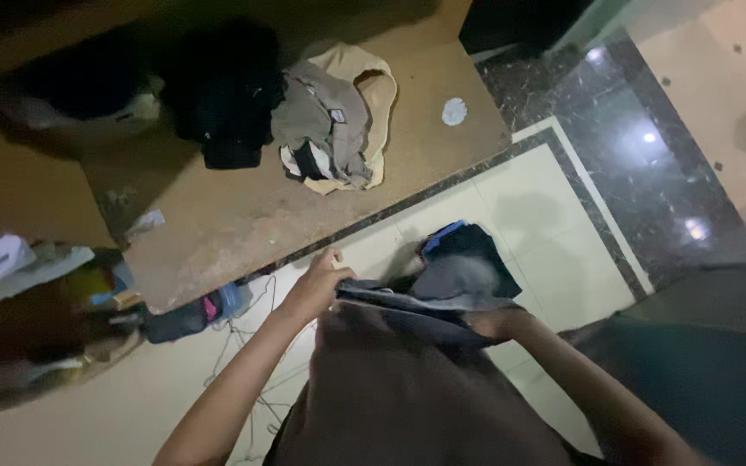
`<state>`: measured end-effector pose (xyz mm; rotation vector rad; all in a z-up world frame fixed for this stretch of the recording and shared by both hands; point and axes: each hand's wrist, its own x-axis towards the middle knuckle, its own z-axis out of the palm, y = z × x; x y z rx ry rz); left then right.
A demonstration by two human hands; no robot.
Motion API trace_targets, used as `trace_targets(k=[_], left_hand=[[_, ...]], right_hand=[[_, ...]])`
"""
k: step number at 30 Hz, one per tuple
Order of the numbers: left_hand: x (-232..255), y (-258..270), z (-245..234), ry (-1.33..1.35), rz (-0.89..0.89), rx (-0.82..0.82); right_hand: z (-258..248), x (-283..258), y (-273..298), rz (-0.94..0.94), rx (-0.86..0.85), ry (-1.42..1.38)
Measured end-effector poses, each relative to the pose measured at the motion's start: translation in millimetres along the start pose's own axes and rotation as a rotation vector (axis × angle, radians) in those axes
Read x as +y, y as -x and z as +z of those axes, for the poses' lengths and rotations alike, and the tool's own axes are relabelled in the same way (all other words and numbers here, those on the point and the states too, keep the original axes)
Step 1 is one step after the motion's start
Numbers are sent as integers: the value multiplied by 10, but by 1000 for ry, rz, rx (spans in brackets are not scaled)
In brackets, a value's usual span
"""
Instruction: The person picks up several pieces of underwear and socks from the floor, brings them to a shelf, and folds them by hand one by one, placing the folded items into stacks.
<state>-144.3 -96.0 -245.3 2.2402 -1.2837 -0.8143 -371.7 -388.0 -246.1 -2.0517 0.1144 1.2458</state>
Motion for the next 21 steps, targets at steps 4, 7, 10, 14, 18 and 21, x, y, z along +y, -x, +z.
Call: trace_targets(k=[4, 7, 10, 14, 18, 21], left_hand=[[93, -144, -189, 344, -142, -41], [474, 94, -888, 581, -292, -206], [1052, 388, -1246, 596, -428, -133], [1545, 748, -1307, 600, -399, 56], [2037, 952, -994, 121, -450, 146], [2424, 1256, -746, -313, -349, 317]], right_hand=[[-409, -80, 554, 82, 103, 108], [-765, -63, 1020, -2, 119, 238], [-1123, 119, 1400, -436, 384, 393], [-1609, 235, 1915, -1045, 788, 588], [-1625, -24, 2265, -574, 923, 914], [-1625, -259, 2354, -423, 878, 1125]])
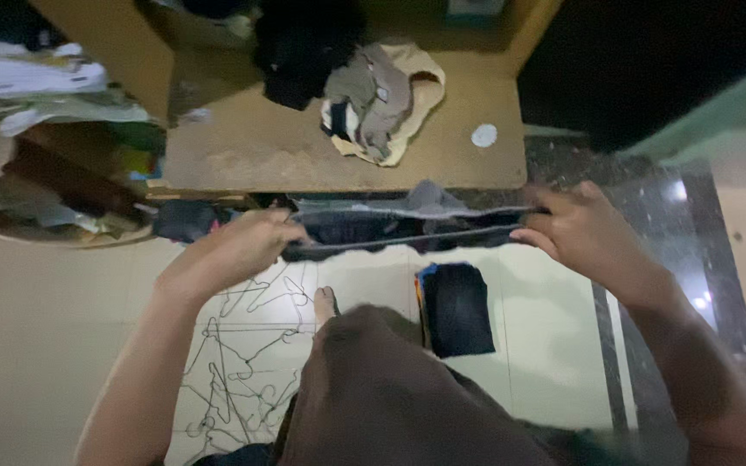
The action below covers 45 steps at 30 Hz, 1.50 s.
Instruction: The person picks up several pieces of underwear and socks from the floor, brings them to a shelf, and folds them by hand one by one, placing the folded items into stacks.
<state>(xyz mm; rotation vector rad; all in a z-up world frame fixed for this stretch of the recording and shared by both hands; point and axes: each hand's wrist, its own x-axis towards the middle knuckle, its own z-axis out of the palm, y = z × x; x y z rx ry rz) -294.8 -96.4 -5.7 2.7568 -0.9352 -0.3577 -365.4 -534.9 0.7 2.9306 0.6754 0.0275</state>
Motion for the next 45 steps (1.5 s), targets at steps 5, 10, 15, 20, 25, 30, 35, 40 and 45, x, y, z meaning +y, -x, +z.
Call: trace_targets(k=[5, 10, 15, 20, 25, 30, 35, 40, 45], left_hand=[[-442, 686, -267, 265, -107, 130], [-1190, 691, -12, 357, -411, 445], [-2026, 729, -191, 128, -190, 1087], [-2704, 534, 43, -108, -187, 1090], [-3400, -236, 909, -172, -250, 818], [-3681, -729, 1825, -144, -243, 546], [-3606, -1381, 2489, 48, -98, 393], [-3394, -1894, 2537, 33, 8, 387], [-3737, -1850, 2505, -10, 11, 295]], right_hand=[[-154, 69, -402, -195, 245, -53], [-178, -246, -1699, -233, 160, -635], [-308, -721, -2858, -234, 486, -574], [421, -834, -3151, -284, 599, -309], [1711, -1349, -3206, -224, 173, -90], [2272, -1813, -3600, -55, -222, -406], [2642, -1625, -4318, 158, 78, -626], [3328, -1631, -5034, -78, 102, -200], [3063, -1341, -5285, 112, -111, -472]])
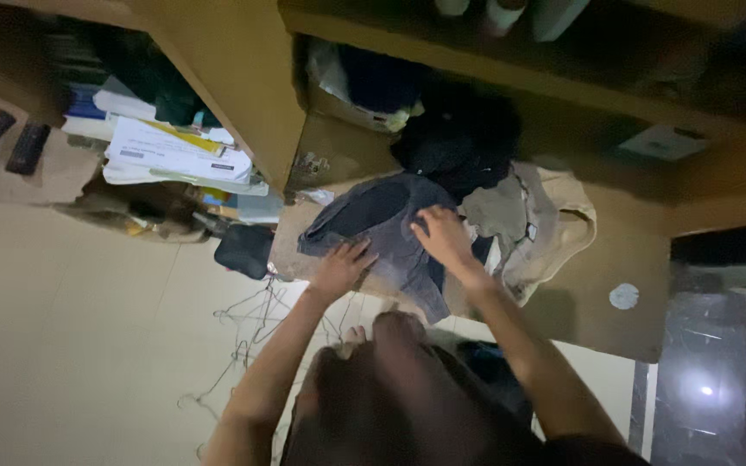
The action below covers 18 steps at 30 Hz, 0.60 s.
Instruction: The person picks up several pieces of underwear and socks from the floor, brings them to a shelf, and folds them by hand one by one, placing the folded items into stacks.
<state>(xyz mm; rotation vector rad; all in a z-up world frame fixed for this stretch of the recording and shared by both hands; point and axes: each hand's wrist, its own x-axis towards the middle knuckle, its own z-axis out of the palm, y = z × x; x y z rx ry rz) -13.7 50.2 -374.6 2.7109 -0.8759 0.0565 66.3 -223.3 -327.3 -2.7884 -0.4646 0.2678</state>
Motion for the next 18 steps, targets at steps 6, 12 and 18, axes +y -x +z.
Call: trace_targets(k=[6, 12, 18], left_hand=[[-191, 60, -345, -15, -126, 10], [-123, -74, -538, -84, -54, 175], [-351, 117, -443, -148, -45, 105]], right_hand=[[-189, -110, 40, -118, 63, -46], [139, 7, 381, -190, 86, -15], [319, -214, 1312, -527, 50, 235]])
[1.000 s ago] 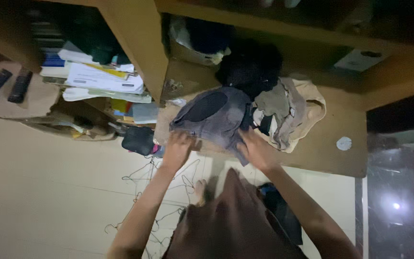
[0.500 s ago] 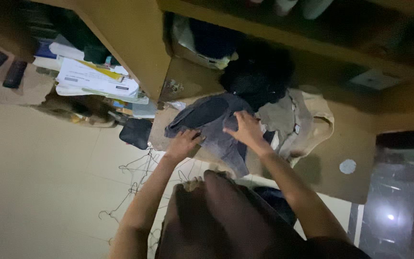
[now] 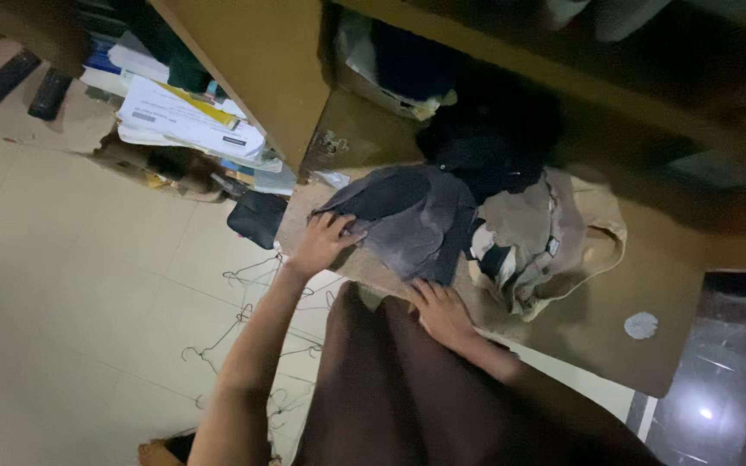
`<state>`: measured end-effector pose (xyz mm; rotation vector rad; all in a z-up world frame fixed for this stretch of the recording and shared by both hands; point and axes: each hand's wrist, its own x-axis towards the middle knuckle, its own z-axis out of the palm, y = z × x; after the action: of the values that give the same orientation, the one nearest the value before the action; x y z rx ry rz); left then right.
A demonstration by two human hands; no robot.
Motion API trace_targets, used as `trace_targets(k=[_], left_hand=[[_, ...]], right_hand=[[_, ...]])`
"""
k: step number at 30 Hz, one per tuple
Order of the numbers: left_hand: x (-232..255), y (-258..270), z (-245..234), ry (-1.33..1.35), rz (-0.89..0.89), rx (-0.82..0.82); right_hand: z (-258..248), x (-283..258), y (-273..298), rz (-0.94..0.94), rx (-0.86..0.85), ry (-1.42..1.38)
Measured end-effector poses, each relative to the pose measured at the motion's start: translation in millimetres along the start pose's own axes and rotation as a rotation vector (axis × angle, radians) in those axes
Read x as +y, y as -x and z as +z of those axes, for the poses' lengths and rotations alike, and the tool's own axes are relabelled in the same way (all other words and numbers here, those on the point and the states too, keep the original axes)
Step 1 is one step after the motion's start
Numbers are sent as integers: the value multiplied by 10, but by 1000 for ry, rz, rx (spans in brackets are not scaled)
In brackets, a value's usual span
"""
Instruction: The person picks up several pieces of underwear and socks from the floor, brings them to a shelf, and folds them by hand one by one, placing the folded items into stacks.
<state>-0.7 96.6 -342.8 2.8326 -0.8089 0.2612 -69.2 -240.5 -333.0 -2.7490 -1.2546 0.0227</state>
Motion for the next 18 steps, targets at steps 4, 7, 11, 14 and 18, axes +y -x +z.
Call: trace_targets(k=[4, 7, 11, 14, 18], left_hand=[[-279, 153, -148, 6, 103, -53], [-329, 169, -366, 114, 78, -225], [75, 155, -514, 42, 187, -47], [471, -98, -281, 303, 85, 33], [719, -881, 377, 518, -354, 45]], right_hand=[[198, 223, 285, 10, -114, 38], [122, 292, 332, 64, 166, -325], [-185, 590, 164, 337, -184, -539], [88, 1067, -352, 871, -52, -843], [766, 1622, -933, 1195, -121, -1060]])
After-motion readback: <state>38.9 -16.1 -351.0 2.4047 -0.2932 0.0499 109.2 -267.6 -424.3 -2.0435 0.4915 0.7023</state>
